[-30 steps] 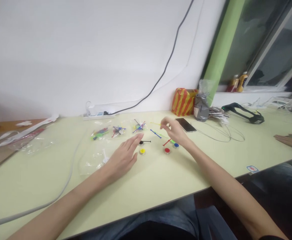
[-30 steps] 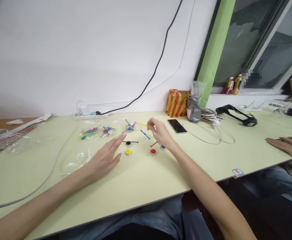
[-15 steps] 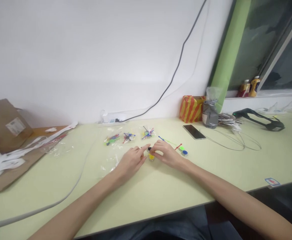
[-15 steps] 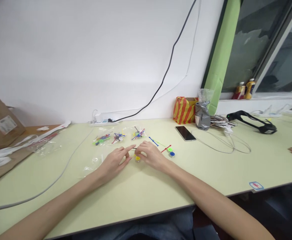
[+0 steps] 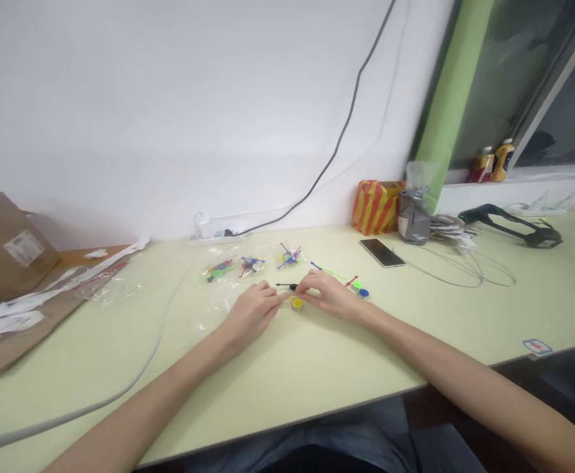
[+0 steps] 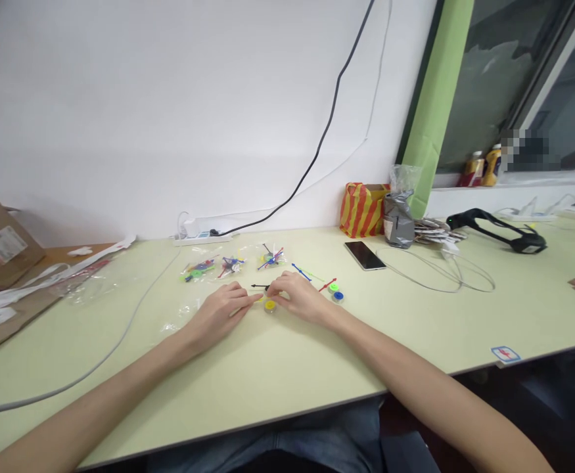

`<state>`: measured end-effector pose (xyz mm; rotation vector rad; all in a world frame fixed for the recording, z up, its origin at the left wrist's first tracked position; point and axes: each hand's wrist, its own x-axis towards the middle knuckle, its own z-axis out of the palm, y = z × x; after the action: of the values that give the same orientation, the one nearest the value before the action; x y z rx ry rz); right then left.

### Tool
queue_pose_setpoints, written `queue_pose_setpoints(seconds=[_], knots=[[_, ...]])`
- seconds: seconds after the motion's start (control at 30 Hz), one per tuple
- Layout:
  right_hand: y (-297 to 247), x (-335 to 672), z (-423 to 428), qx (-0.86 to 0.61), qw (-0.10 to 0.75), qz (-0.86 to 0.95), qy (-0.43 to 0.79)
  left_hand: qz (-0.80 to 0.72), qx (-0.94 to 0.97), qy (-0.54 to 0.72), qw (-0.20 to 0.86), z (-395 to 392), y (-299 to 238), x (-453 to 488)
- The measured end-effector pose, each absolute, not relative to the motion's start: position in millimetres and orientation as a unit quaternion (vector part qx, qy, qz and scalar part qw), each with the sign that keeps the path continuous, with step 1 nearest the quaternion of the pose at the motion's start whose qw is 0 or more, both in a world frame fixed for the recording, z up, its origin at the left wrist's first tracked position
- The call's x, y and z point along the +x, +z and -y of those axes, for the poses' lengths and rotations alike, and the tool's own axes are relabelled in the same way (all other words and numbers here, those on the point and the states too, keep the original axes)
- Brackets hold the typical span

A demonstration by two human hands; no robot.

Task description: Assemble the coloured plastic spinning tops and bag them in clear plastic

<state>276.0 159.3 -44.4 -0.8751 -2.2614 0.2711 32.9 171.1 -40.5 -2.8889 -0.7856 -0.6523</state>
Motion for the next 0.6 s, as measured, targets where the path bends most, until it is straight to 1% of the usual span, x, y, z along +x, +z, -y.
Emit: queue_pose_setpoints(seconds=[0.27,0.6], knots=[[-38,281,-157,-0.359,0.315,0.870,0.122,0.243,-0.946,-0.213,0.034,-172,-42,34],[-38,292,-163,-0.349,0.294,0.885,0.096,0.244,-0.949,-0.199,0.026,-175,-45,34]])
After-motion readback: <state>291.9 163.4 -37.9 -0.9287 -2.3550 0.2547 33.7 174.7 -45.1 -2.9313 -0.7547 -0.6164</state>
